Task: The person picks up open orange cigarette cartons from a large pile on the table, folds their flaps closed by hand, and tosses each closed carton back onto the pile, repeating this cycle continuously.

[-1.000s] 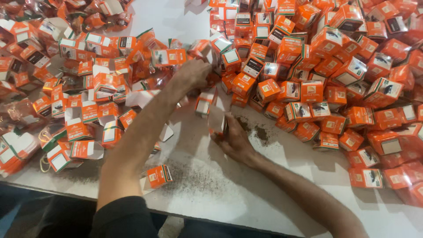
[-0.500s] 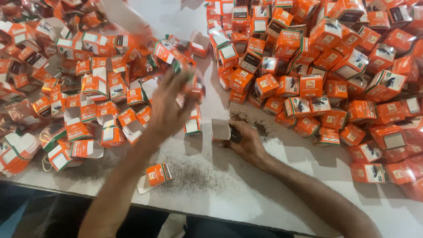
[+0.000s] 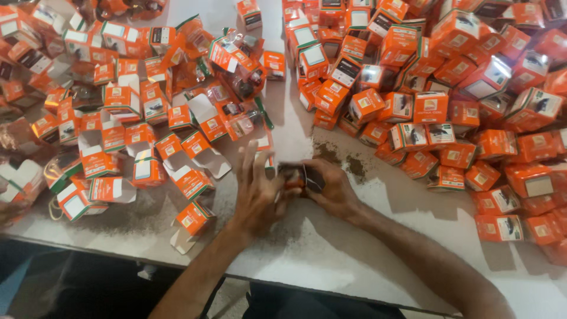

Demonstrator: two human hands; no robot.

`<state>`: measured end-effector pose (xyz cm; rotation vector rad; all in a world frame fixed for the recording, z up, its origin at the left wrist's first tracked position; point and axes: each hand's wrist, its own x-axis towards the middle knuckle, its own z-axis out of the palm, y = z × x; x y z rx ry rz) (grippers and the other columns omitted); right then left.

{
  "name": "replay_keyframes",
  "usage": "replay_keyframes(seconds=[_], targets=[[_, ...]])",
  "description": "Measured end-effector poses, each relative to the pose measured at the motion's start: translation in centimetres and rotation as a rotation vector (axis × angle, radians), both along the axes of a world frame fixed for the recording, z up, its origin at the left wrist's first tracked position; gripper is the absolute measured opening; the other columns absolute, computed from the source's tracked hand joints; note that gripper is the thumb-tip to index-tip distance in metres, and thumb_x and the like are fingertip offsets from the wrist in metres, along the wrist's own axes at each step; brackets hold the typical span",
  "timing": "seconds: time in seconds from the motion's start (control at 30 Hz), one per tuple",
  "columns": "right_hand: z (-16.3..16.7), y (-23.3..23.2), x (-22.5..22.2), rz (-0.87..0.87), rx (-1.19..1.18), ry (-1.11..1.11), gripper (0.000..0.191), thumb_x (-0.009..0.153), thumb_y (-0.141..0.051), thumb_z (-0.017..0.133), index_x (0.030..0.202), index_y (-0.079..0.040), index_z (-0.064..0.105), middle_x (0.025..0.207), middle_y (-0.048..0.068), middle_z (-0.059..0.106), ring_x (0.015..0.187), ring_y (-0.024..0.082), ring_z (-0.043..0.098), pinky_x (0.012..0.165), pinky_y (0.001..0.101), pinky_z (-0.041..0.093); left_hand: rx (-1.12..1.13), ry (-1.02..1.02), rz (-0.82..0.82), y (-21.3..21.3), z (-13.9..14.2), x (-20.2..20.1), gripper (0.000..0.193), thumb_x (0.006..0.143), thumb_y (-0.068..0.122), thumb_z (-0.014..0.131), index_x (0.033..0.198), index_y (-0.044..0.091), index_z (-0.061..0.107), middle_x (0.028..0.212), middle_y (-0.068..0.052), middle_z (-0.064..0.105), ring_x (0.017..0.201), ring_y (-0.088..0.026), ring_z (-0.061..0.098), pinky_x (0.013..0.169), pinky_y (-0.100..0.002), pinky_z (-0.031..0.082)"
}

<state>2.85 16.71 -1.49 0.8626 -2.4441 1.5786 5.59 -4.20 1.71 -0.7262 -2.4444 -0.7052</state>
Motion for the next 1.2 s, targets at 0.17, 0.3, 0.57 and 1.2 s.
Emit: replay_keyframes(seconds=[0.17,0.3,0.57,1.2], targets=[[0.2,-0.3,0.1,-0.045,0.092,-0.034,0.063,0.076,0.000,0.082,0.133,-0.006,0.057,0.113,0.017,0.068,0.107,0.035,0.069,0.093,0.0408,0.055,0.090,-0.053,0.125,1.9,0.0,-0.9,0.028,0.089,0.022,0.077,0.111,0.013,0.063,0.158,-0.026,0.037,0.146,-0.050,0.032,0.121,-0.059,0.028],[0.0,0.1,0.3,-0.068,0.108,0.032,0.070,0.073,0.003,0.080,0.137,-0.005,0.053,0.120,0.021,0.067,0.114,0.038,0.067,0.096,0.0429,0.054,0.320,-0.193,0.211,3.2,0.7,-0.9,0.047,0.091,0.016,0.071,0.133,0.005,0.053,0.140,-0.024,0.051,0.126,-0.045,0.052,0.106,-0.054,0.041],[-0.1,-0.4,0.6,-0.088,0.014,-0.026,0.069,0.082,-0.002,0.083,0.140,-0.006,0.046,0.127,0.019,0.068,0.116,0.036,0.070,0.095,0.0398,0.057,0.259,-0.424,0.159,2.9,0.6,-4.9,0.025,0.080,0.007,0.068,0.101,0.007,0.054,0.100,-0.016,0.070,0.090,-0.041,0.069,0.075,-0.052,0.052],[0.6,-0.6,0.5,-0.099,0.206,0.214,0.033,0.083,-0.001,0.078,0.110,-0.002,0.058,0.118,0.018,0.066,0.103,0.036,0.069,0.084,0.0433,0.058,0.161,-0.569,-0.092,-0.1,-0.4,-5.6,0.018,0.088,0.013,0.075,0.104,0.005,0.070,0.090,-0.011,0.074,0.070,-0.025,0.069,0.063,-0.038,0.053]])
